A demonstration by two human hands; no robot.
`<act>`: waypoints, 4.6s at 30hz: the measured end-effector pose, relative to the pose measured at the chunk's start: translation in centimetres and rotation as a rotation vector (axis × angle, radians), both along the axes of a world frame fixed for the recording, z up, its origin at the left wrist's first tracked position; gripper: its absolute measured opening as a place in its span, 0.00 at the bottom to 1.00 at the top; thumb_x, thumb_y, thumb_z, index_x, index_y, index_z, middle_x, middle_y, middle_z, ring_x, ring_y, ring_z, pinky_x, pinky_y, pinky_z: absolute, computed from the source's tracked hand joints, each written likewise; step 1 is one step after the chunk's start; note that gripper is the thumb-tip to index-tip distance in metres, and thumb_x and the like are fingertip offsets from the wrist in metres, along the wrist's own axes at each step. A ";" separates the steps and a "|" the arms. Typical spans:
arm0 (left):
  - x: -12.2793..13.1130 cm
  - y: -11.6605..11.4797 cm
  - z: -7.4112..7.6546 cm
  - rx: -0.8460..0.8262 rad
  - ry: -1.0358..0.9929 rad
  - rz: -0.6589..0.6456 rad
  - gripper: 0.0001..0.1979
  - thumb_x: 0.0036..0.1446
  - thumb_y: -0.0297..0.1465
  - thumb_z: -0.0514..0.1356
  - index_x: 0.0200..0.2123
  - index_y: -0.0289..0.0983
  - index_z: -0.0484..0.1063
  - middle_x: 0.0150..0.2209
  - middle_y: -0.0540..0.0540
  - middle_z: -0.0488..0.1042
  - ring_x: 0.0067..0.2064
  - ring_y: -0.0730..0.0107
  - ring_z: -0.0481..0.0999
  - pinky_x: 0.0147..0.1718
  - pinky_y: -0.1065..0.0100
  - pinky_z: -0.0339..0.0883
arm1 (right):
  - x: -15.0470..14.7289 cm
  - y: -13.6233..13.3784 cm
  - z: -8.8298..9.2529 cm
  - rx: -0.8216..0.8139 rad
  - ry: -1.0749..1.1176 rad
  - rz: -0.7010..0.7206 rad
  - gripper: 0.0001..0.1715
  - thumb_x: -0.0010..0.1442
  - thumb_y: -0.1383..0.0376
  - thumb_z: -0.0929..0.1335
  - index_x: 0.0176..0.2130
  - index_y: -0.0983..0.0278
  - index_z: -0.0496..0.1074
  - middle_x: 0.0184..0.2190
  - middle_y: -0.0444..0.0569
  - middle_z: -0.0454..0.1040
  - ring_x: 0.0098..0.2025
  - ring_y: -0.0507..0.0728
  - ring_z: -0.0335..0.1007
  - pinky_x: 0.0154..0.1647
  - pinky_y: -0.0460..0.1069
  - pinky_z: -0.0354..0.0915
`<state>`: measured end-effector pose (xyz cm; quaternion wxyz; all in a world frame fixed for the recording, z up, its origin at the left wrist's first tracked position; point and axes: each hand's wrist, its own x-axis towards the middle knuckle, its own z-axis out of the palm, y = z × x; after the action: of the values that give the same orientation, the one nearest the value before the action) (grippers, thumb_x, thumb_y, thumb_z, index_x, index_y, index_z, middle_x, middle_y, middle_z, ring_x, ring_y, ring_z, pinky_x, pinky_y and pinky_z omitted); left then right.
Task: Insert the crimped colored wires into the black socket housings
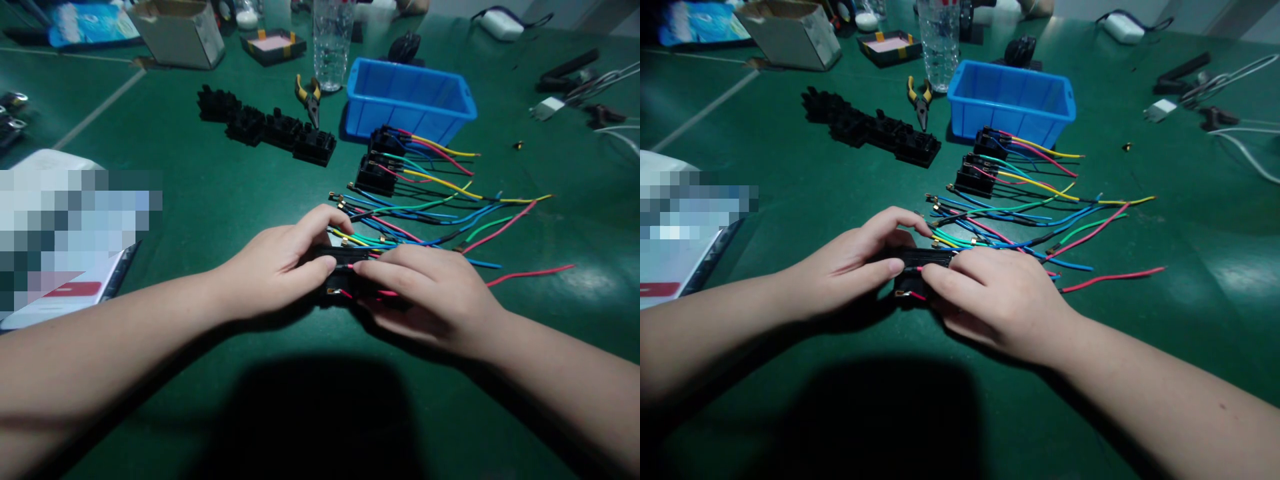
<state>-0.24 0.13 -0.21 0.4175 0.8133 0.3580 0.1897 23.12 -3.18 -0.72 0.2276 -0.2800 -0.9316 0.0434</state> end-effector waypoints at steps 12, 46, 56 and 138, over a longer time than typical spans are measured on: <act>0.1 0.1 0.2 0.052 0.063 -0.008 0.16 0.60 0.33 0.49 0.52 0.38 0.59 0.38 0.48 0.74 0.37 0.65 0.73 0.35 0.66 0.65 | 0.0 0.0 0.0 -0.023 0.011 0.005 0.17 0.63 0.67 0.67 0.51 0.66 0.68 0.38 0.53 0.77 0.35 0.55 0.73 0.32 0.48 0.66; 0.2 0.0 0.3 0.117 0.164 0.023 0.17 0.62 0.37 0.47 0.50 0.39 0.65 0.42 0.46 0.76 0.41 0.60 0.75 0.41 0.62 0.65 | 0.0 0.0 -0.1 -0.077 0.027 0.006 0.17 0.62 0.65 0.67 0.51 0.66 0.69 0.37 0.52 0.77 0.35 0.55 0.73 0.32 0.47 0.66; 0.1 0.0 0.4 0.064 0.087 0.008 0.18 0.54 0.32 0.50 0.49 0.40 0.66 0.40 0.47 0.77 0.40 0.60 0.75 0.40 0.62 0.67 | 0.0 -0.1 -0.2 -0.006 0.000 0.025 0.16 0.64 0.67 0.66 0.52 0.64 0.68 0.37 0.52 0.77 0.34 0.53 0.72 0.32 0.47 0.65; 0.3 0.0 0.2 0.194 0.032 0.035 0.05 0.61 0.30 0.52 0.38 0.36 0.66 0.33 0.50 0.69 0.35 0.70 0.68 0.36 0.68 0.60 | -0.2 0.0 0.4 -0.046 -0.028 0.026 0.16 0.63 0.68 0.64 0.49 0.70 0.71 0.35 0.53 0.77 0.33 0.55 0.72 0.32 0.48 0.66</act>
<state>0.04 0.13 0.00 0.3277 0.8464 0.3589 0.2178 22.91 -3.22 -0.28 0.2074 -0.2736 -0.9371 0.0638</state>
